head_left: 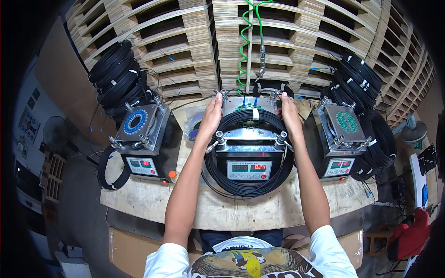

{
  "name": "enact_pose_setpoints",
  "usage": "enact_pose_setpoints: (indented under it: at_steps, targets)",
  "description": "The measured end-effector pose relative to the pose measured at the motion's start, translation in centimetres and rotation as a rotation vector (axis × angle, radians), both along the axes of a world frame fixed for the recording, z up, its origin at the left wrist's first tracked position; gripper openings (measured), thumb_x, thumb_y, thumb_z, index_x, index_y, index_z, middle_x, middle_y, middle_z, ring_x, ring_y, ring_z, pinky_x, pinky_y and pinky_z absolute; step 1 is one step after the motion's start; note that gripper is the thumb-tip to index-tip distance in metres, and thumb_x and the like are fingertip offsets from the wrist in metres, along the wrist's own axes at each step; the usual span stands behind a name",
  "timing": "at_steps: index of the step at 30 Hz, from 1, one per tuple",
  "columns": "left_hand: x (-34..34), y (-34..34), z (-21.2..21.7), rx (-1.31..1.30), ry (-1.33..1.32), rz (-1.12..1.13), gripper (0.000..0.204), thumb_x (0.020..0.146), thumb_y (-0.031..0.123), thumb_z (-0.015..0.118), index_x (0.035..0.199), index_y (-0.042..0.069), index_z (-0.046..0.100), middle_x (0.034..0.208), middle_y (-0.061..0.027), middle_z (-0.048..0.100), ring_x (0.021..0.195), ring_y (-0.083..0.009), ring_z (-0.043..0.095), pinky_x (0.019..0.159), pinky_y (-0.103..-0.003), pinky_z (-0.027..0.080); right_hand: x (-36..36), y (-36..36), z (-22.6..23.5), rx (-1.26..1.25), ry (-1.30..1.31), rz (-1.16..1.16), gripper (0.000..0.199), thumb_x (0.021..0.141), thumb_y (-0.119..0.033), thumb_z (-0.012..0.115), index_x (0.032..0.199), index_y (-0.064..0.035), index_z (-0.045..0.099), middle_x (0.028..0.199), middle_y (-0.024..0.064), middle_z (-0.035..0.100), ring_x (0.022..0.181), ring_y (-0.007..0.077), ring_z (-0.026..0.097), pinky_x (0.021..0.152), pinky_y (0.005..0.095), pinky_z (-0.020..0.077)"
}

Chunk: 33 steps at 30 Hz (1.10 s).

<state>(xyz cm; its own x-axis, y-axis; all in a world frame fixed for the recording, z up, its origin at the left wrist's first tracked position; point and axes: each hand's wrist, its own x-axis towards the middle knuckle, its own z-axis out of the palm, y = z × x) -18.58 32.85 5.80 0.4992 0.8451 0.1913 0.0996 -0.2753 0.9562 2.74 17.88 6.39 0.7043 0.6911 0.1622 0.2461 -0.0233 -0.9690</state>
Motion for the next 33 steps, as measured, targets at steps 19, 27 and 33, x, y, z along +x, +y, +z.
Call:
enact_pose_setpoints:
  at_steps: [19, 27, 33]
  targets:
    - [0.0, -0.9, 0.5, -0.112, -0.085, 0.083, 0.075, 0.103, 0.063, 0.033, 0.138, 0.0, 0.051, 0.099, -0.0091, 0.062, 0.081, -0.0174, 0.055, 0.077, -0.033, 0.048, -0.5, -0.1, 0.4, 0.072, 0.052, -0.011, 0.062, 0.107, -0.051, 0.036, 0.127, 0.0021, 0.061, 0.087, 0.0072, 0.062, 0.069, 0.0124, 0.053, 0.063, 0.0279, 0.0466]
    - [-0.4, -0.6, 0.7, -0.095, 0.04, 0.045, 0.08, 0.102, 0.067, 0.028, 0.131, 0.0, 0.06, 0.083, -0.008, 0.057, 0.076, -0.0173, 0.053, 0.074, -0.033, 0.047, 0.2, 0.3, -0.1, 0.011, -0.043, -0.007, 0.059, 0.107, -0.052, 0.036, 0.093, 0.0009, 0.058, 0.074, 0.0046, 0.057, 0.063, 0.0135, 0.051, 0.061, 0.0301, 0.0423]
    - [-0.6, -0.1, 0.2, -0.075, 0.052, 0.032, 0.082, 0.101, 0.07, 0.03, 0.141, 0.003, 0.054, 0.079, -0.0038, 0.052, 0.069, -0.012, 0.046, 0.067, -0.027, 0.038, -0.6, 0.0, 0.7, 0.006, 0.102, 0.008, 0.06, 0.106, -0.052, 0.038, 0.114, 0.0015, 0.064, 0.081, 0.0042, 0.058, 0.067, 0.0122, 0.049, 0.062, 0.0283, 0.0421]
